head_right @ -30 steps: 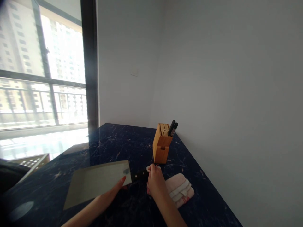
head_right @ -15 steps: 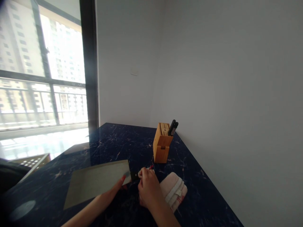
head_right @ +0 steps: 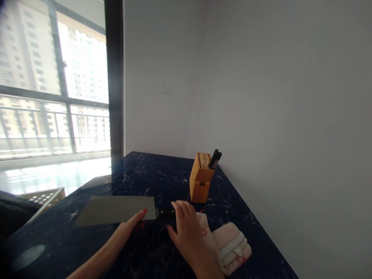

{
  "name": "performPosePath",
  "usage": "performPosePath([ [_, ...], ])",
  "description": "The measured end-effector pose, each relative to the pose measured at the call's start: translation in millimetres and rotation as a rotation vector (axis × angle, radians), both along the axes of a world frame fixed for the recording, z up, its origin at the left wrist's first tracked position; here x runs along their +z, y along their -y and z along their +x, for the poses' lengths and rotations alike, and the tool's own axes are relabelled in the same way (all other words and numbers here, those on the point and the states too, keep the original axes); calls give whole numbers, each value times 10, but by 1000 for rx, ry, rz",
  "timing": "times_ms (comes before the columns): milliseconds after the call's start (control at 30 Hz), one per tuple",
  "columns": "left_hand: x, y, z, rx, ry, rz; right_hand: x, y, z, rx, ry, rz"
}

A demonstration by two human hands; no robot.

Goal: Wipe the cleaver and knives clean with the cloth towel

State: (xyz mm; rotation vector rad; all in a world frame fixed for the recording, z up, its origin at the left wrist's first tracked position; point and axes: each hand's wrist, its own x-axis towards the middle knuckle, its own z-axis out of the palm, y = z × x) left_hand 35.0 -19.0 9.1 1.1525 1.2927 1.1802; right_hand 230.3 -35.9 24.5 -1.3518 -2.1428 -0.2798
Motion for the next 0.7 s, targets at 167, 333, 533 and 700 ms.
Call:
performPosePath([
  [167,49,80,30,-220,151,152,18,44,-65,-3,-13,-38],
  [333,165,60,26,-428,78,260,72,57,-28,-44,-232,-71],
  [533,53,-79,19,-426,19,113,50,-9,11,12,-743,-230],
  [700,124,-30,-7,-337,373,138,-17,-63,27,116,-993,-484],
])
